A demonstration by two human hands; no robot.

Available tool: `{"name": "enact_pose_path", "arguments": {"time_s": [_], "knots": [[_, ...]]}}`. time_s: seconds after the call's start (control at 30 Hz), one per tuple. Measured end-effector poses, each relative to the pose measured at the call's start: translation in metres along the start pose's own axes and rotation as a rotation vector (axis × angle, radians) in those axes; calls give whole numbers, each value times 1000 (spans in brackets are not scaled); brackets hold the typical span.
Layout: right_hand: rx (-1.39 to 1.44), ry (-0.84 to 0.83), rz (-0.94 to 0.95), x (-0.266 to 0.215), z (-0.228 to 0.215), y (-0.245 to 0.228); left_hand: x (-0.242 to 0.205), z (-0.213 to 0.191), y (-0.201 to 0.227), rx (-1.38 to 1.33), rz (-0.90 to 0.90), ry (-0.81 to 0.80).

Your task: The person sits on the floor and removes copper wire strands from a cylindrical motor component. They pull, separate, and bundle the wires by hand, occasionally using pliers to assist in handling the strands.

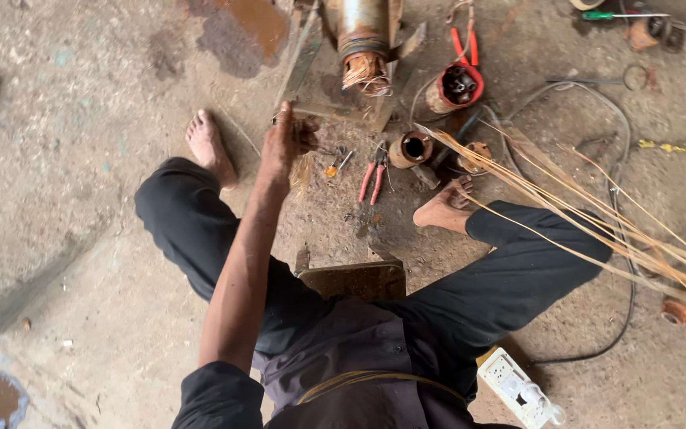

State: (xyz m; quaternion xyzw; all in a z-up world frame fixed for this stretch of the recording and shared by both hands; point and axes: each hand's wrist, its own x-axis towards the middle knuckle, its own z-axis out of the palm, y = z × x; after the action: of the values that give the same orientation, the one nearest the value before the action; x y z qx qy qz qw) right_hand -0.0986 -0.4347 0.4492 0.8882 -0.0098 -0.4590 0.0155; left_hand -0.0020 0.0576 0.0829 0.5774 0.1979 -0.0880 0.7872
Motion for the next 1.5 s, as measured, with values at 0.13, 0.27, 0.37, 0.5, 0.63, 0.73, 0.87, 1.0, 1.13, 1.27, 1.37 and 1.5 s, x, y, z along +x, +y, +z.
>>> {"name": "enact_pose_path", "arguments": {"time_s": [0.13,0.27,0.37,0.5,0.63,0.73,0.87,1.0,1.13,1.27,1.37,1.5], "knots": [[-22,-144,-65,40,-49,-43,-7,-10,21,60,26,-25],[76,-286,-171,92,-65,-125,-12,-13,37,79,76,-60],[174,-437,-365,133,-68,-182,-18,-12,42,148,121,-154],[175,-622,-446,189,-47,-247,-24,4,34,207,177,-409],[115,-649,-519,234,-29,-293,-28,16,16,288,143,-586],[67,-586,-534,258,-22,-313,-34,17,0,381,26,-524],[119,-452,-461,277,-9,-306,-33,26,-30,370,-94,-516],[483,-417,-449,301,14,-272,-30,35,-61,260,-183,-469],[905,-328,-696,326,51,-249,-27,37,-71,250,-255,-403],[943,78,-893,343,91,-250,-27,35,-67,27,-257,-461],[1085,181,-936,350,96,-241,-26,33,-65,37,-217,-445],[1454,397,-371,362,82,-245,-23,27,-63,-25,-148,-357]]}}
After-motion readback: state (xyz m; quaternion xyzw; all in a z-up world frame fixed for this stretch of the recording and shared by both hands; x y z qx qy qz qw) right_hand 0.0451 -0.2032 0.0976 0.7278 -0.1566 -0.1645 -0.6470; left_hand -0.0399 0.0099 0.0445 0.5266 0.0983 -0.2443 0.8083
